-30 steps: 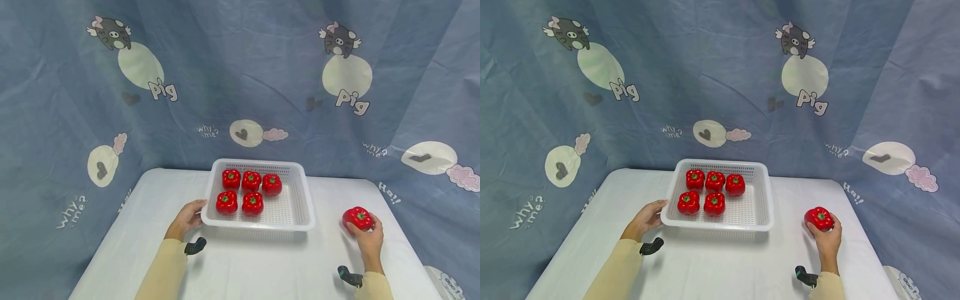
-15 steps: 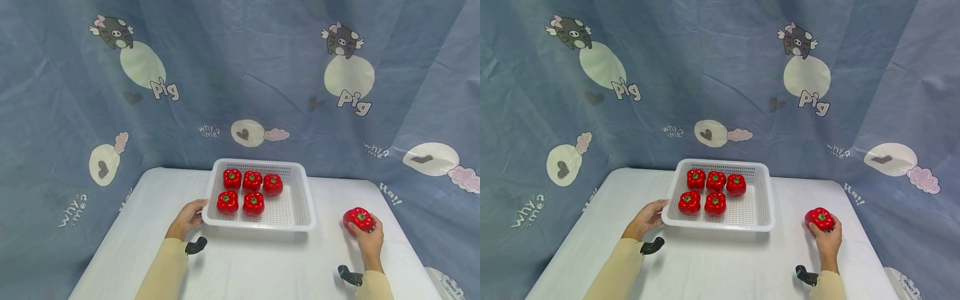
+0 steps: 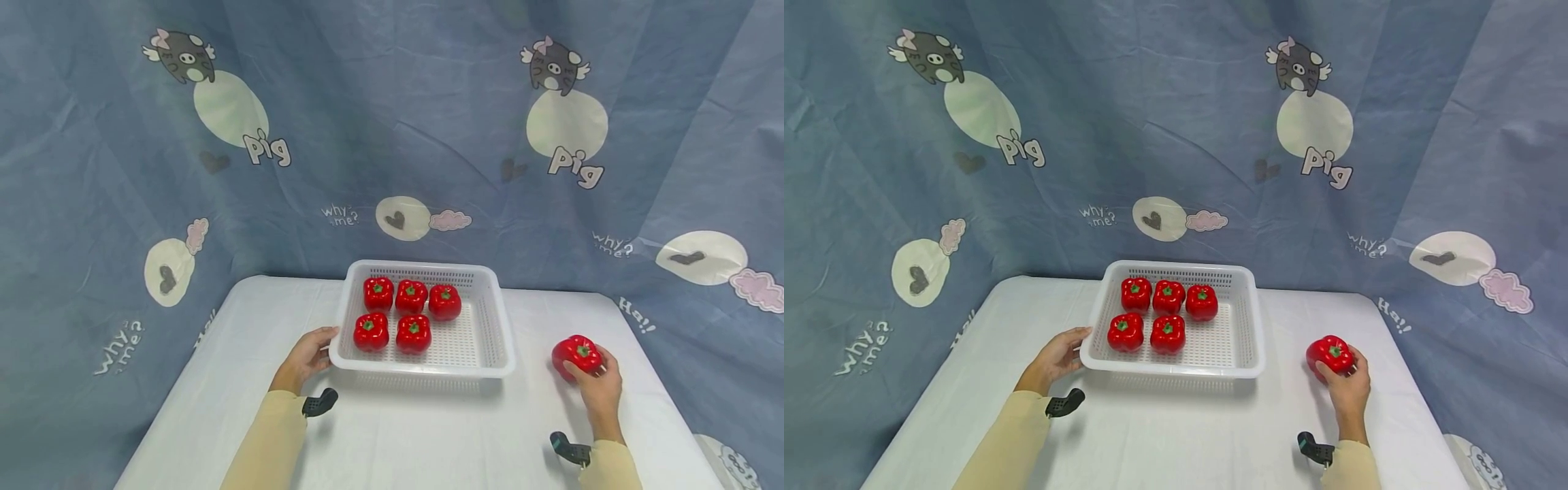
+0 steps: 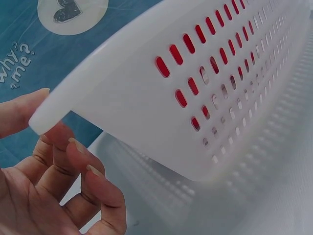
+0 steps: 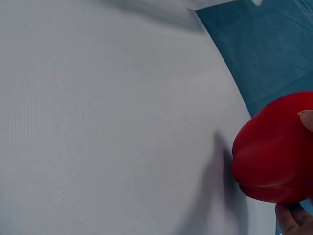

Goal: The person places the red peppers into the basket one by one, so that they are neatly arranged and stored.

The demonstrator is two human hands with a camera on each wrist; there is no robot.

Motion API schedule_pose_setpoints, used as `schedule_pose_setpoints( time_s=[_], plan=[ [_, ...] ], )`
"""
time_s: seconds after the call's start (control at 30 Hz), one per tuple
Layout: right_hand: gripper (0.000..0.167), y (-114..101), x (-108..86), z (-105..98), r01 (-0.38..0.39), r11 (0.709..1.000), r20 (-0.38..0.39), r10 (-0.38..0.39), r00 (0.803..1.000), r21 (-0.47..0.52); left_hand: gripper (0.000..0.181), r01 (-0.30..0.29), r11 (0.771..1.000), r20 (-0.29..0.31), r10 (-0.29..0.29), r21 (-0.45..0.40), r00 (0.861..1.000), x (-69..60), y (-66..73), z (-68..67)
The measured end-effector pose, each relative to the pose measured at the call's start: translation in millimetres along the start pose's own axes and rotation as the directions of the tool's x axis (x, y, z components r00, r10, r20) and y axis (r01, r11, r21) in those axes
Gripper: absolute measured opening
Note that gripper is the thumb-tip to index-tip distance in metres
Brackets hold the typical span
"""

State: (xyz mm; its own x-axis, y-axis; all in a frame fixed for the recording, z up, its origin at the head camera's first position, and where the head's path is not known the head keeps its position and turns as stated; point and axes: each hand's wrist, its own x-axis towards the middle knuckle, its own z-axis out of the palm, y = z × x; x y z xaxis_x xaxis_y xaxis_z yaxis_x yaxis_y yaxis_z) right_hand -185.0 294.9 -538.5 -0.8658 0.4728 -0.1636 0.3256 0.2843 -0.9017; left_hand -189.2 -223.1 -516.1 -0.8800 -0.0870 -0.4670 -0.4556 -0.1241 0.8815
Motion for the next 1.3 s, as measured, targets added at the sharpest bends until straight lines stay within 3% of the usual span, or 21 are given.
schedule_pose_setpoints(
  time_s=[0.33,0.57,0.8,1.3],
  plan=[
    [0.09,8,20.9,1,0.011,1.0,0.052,-0.011,0.999,-0.006,0.049,0.012,1.0,-0.004,-0.012,0.008,1.0,0.6,0.4,0.7],
    [0.088,-15,6.0,-1,0.078,0.996,0.105,-0.081,0.991,0.035,0.049,0.011,1.0,-0.008,-0.011,0.013,1.0,0.5,-0.5,0.8],
    [0.084,-53,-18.6,-2,0.071,0.996,0.144,-0.077,0.987,0.046,0.046,-0.005,1.0,-0.007,0.005,0.011,1.0,1.5,-1.1,0.8],
    [0.082,-83,-29.1,2,0.147,0.988,0.228,-0.152,0.962,0.038,0.045,-0.005,1.0,0.0,0.005,0.004,1.0,1.9,-1.0,0.1]
  ],
)
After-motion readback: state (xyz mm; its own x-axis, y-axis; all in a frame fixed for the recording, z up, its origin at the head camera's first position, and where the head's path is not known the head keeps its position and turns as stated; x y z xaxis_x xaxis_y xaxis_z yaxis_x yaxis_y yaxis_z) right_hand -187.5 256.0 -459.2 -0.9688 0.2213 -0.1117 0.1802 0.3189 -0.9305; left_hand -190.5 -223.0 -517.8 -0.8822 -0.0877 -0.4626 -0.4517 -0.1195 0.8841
